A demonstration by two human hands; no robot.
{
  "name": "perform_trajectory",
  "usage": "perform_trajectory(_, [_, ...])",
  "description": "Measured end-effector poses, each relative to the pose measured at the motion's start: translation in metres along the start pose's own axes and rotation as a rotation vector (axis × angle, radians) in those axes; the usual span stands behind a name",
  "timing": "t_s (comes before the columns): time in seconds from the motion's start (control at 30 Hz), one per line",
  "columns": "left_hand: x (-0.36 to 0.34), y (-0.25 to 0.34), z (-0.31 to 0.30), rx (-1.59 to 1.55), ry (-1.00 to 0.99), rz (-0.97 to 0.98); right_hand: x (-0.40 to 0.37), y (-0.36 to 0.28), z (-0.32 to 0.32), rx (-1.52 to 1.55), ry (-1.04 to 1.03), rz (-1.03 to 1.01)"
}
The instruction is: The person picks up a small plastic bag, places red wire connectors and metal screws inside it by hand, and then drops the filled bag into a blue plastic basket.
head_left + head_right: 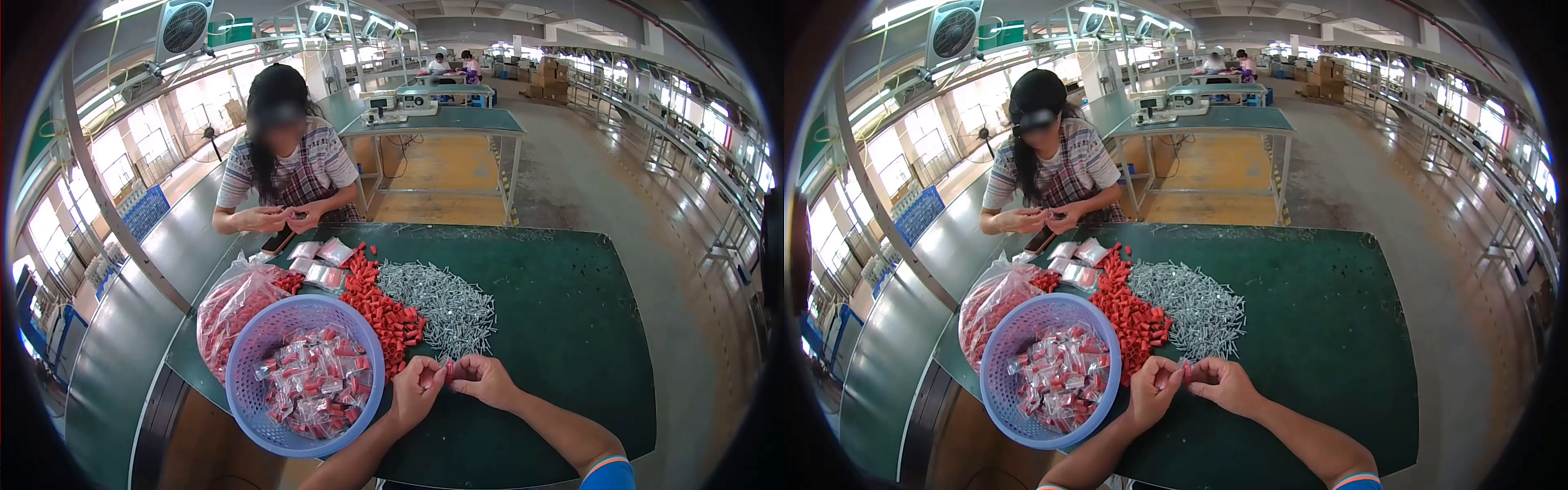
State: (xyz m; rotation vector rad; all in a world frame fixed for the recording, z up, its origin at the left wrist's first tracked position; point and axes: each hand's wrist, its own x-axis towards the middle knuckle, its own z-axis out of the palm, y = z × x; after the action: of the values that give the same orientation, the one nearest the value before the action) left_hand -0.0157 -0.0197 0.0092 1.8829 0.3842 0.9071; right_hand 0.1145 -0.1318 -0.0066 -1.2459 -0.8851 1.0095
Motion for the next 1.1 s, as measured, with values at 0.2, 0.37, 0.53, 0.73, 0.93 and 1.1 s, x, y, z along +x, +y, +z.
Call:
perform_trajectory(0.2, [0.001, -0.005, -0.001, 0.010, -0.066, 0.121, -0.003, -0.009, 0.003, -0.052, 0.066, -0.050])
perform_trajectory(0.37, [-0.004, -0.013, -0.001, -0.203, -0.088, -0.146, -0.003, -0.011, 0.000, -0.039, 0.058, -0.022])
perform_trajectory(0.53, [-0.005, -0.010, 0.004, -0.186, -0.077, -0.072, -0.003, -0.007, 0.004, -0.073, 0.131, -0.207])
perform_trajectory(0.73, [-0.004, 0.002, -0.002, -0.044, -0.141, -0.077, -0.006, -0.016, 0.006, 0.066, 0.046, -0.103])
perform_trajectory(0.93, [-0.007, -0.020, 0.000, -0.119, -0.236, -0.149, -0.004, -0.014, 0.002, 0.009, 0.097, -0.120])
perform_trajectory(1.1, [-0.005, -0.005, 0.002, -0.481, -0.314, -0.229, -0.004, -0.014, 0.003, 0.073, 0.102, -0.188])
